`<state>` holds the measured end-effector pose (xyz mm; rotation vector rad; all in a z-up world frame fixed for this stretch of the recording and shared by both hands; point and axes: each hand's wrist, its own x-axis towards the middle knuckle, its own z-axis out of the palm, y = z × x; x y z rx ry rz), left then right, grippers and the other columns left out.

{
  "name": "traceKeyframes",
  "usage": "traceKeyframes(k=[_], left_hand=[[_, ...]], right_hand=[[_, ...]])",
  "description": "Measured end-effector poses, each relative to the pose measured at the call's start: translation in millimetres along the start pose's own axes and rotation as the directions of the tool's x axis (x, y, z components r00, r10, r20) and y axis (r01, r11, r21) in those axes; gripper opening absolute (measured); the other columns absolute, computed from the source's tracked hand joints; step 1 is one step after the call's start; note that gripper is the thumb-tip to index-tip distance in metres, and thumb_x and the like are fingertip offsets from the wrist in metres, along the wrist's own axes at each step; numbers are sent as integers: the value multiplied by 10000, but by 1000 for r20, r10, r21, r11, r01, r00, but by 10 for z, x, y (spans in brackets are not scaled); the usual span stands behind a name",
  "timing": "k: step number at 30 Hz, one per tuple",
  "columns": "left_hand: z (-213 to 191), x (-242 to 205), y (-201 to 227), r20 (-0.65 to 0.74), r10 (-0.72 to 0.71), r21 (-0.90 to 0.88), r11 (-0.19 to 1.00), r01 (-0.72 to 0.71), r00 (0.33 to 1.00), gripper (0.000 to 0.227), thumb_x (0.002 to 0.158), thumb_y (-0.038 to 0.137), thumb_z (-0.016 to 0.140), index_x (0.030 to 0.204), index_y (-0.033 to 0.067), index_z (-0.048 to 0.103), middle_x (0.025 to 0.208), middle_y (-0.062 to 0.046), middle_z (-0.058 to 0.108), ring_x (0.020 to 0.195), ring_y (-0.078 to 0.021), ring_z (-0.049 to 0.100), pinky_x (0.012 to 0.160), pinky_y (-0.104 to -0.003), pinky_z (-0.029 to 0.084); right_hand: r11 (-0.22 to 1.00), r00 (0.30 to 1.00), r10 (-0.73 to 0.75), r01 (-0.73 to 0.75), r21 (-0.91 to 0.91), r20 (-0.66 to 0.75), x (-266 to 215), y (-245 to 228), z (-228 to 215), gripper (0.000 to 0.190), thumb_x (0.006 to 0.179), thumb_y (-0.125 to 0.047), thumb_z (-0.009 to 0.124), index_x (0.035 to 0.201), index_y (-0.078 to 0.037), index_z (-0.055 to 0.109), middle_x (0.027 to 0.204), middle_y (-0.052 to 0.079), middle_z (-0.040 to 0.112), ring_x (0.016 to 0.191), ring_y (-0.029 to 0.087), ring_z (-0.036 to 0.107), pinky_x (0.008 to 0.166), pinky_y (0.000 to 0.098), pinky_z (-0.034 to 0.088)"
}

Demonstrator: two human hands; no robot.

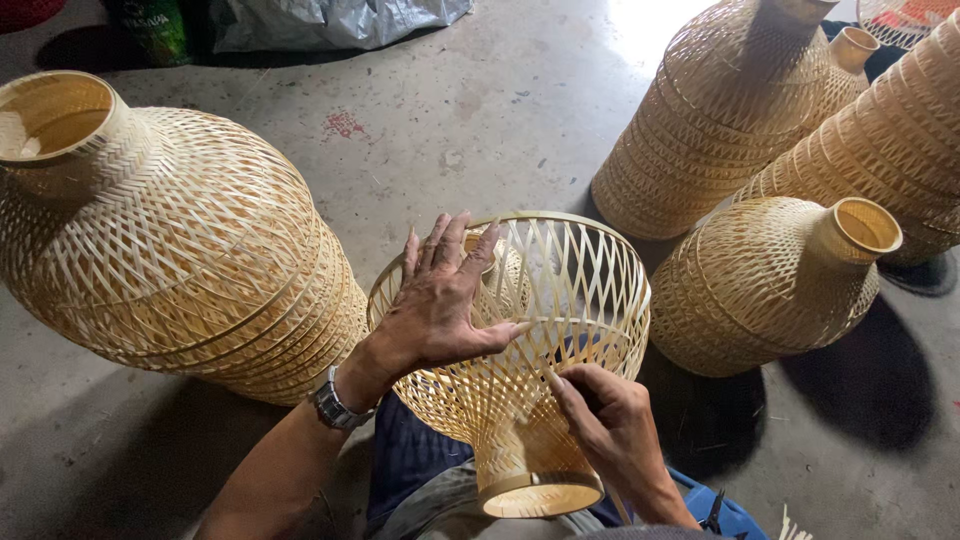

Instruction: The person weaves thin bamboo strips into a partially completed basket structure, securing the ends and shaping the vessel by hand.

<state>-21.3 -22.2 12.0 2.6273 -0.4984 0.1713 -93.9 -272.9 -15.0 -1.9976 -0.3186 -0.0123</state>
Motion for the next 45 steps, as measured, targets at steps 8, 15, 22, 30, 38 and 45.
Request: traceKeyframes(k=[8, 15, 22, 30, 38, 45], left_hand=[[5, -2, 1, -12, -3, -4, 1000, 3, 1000, 1240, 705, 719, 751, 1607, 67, 204, 1586, -381, 148, 1502, -547, 72, 1172, -714, -5], [33, -5, -31, 3, 0, -14, 1000, 0, 1000, 1213, 741, 706, 714, 1610, 56, 170, 1598, -366, 115, 1506, -534, 32, 1157, -705, -33], [46, -12, -91, 14, -2, -40, 999, 3, 1000, 1134, 768, 584, 679, 1642, 101, 143, 1631, -330, 104, 1537, -487, 23, 1186, -690, -34], [26, -4, -67, 49, -31, -5, 999, 32, 998, 1166, 742, 644, 688, 1622, 94, 158, 1629, -319, 107, 1541, -474, 28, 1195, -683, -25], [-2, 7, 45, 22, -24, 21, 1000, 23, 999, 1309, 675, 763, 745, 1596, 30, 173, 1591, -397, 105, 1497, -554, 44, 1173, -694, -17], [-2, 2, 79, -16, -36, 31, 999, 37, 999, 1285, 665, 726, 773, 1593, 44, 204, 1594, -378, 139, 1505, -542, 81, 1170, -700, 10]], right_hand=[[990, 997, 81, -82, 113, 14, 90, -106, 59, 157, 916, -134, 713, 910, 9, 776, 572, 2, 629, 480, 37, 536, 399, 226, 413], [994, 996, 86, -86, 66, 5, 130, -169, 41, 156, 909, -132, 715, 886, 12, 770, 542, -2, 629, 442, 41, 556, 386, 223, 432], [985, 996, 83, -79, 152, -22, 58, -112, -55, 154, 931, -112, 687, 979, 18, 754, 603, -7, 631, 493, 35, 554, 423, 213, 449], [980, 996, 90, -86, 181, -17, 7, -33, -71, 158, 928, -116, 682, 986, 12, 752, 612, -13, 644, 487, 32, 546, 415, 214, 448], [951, 977, 204, -214, 224, 70, -68, 90, -52, 159, 930, -118, 705, 933, 25, 772, 606, -2, 612, 496, 41, 509, 424, 224, 405], [990, 991, 124, -126, 68, 44, -11, 34, -44, 142, 916, -120, 711, 935, 5, 775, 593, -1, 646, 503, 22, 524, 429, 215, 421]])
